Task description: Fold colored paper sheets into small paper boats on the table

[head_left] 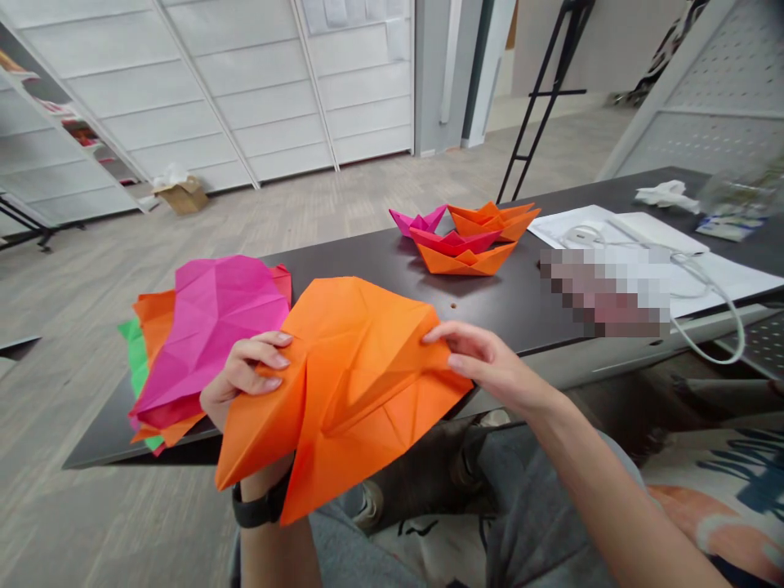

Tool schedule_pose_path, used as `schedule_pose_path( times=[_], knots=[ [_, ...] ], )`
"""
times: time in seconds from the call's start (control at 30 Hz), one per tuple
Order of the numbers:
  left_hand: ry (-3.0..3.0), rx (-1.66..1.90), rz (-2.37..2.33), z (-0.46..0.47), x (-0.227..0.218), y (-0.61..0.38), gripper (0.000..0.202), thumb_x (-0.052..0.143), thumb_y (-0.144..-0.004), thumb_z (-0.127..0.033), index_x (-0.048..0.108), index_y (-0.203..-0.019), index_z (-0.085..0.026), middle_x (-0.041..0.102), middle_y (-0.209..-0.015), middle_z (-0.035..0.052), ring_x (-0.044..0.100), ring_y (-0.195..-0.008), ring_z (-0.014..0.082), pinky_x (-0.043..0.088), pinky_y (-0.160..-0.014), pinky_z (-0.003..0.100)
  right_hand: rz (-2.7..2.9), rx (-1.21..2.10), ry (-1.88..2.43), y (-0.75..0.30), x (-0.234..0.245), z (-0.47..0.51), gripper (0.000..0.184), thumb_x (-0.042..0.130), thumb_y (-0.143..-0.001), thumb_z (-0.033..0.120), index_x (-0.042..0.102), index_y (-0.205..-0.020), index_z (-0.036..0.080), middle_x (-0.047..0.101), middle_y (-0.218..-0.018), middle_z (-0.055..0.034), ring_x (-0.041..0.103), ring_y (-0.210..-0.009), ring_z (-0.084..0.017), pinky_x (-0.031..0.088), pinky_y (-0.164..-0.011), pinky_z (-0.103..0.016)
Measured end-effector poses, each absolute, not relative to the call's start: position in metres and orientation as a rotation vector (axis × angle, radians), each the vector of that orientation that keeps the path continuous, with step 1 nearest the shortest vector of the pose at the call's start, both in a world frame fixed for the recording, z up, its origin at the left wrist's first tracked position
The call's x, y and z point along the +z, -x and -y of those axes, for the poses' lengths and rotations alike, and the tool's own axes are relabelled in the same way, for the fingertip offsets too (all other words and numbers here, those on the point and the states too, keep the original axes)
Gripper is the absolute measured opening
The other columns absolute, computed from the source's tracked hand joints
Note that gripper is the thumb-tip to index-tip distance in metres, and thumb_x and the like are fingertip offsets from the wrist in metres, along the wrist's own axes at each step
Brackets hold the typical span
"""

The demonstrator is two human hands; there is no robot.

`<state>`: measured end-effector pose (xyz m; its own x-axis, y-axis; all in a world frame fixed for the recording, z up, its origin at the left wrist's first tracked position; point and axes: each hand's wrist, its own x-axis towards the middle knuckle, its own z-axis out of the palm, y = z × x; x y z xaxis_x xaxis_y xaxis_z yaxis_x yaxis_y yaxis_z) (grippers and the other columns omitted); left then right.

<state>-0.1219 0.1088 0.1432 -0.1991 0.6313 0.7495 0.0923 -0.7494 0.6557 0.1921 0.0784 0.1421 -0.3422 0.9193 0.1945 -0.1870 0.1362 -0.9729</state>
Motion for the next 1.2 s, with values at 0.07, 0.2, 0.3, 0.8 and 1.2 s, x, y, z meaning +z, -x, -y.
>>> schedule_pose_path(
  times=[0.07,0.2,0.3,0.8,1.2],
  knots=[
    [-1.803,2.056,-0.802,-0.107,0.144,0.117,0.056,0.079,-0.063,-0.064,0.046,-0.045,-0.022,0.050,-0.054,-0.0011,0.066,-0.069,0.0204,0.058,-0.083,0.044,1.527,1.564,0.788,-0.191,0.140,-0.080,0.036,0.081,-0.077,0.035,0.072,-0.110,0.026,0.069,-0.111,-0.0033,0.064,-0.100,-0.018,0.051,-0.085,-0.029],
    [-1.725,2.177,-0.914,-0.100,0.143,0.109,0.044,0.074,-0.073,-0.054,0.052,-0.053,-0.021,0.057,-0.065,-0.0004,0.068,-0.081,0.0216,0.056,-0.086,0.043,1.587,1.510,0.890,-0.192,0.136,-0.084,0.027,0.083,-0.073,0.032,0.077,-0.097,0.021,0.070,-0.098,-0.0036,0.065,-0.084,-0.016,0.052,-0.072,-0.027],
    [-1.717,2.163,-0.934,-0.098,0.138,0.115,0.037,0.073,-0.075,-0.047,0.056,-0.054,-0.021,0.061,-0.069,-0.0004,0.069,-0.084,0.0218,0.055,-0.087,0.043,1.602,1.253,0.966,-0.195,0.136,-0.087,0.014,0.080,-0.077,0.035,0.080,-0.078,0.021,0.070,-0.088,-0.0049,0.064,-0.080,-0.017,0.051,-0.072,-0.030],
    [-1.624,2.335,-0.991,-0.088,0.151,0.113,0.012,0.066,-0.074,-0.016,0.065,-0.062,-0.018,0.069,-0.076,0.0020,0.070,-0.090,0.0209,0.052,-0.093,0.040,1.449,0.942,0.841,-0.193,0.129,-0.091,0.039,0.074,-0.083,0.028,0.066,-0.122,0.029,0.073,-0.108,-0.0055,0.066,-0.080,-0.017,0.055,-0.073,-0.034],
    [-1.731,2.198,-1.020,-0.083,0.151,0.099,0.018,0.077,-0.074,-0.020,0.065,-0.062,-0.020,0.069,-0.077,0.0010,0.068,-0.089,0.0214,0.053,-0.090,0.042,2.216,0.278,0.987,-0.142,0.118,-0.081,0.063,0.046,-0.076,-0.005,0.052,-0.133,0.021,0.067,-0.114,-0.0122,0.062,-0.105,-0.026,0.049,-0.087,-0.042]
  ],
)
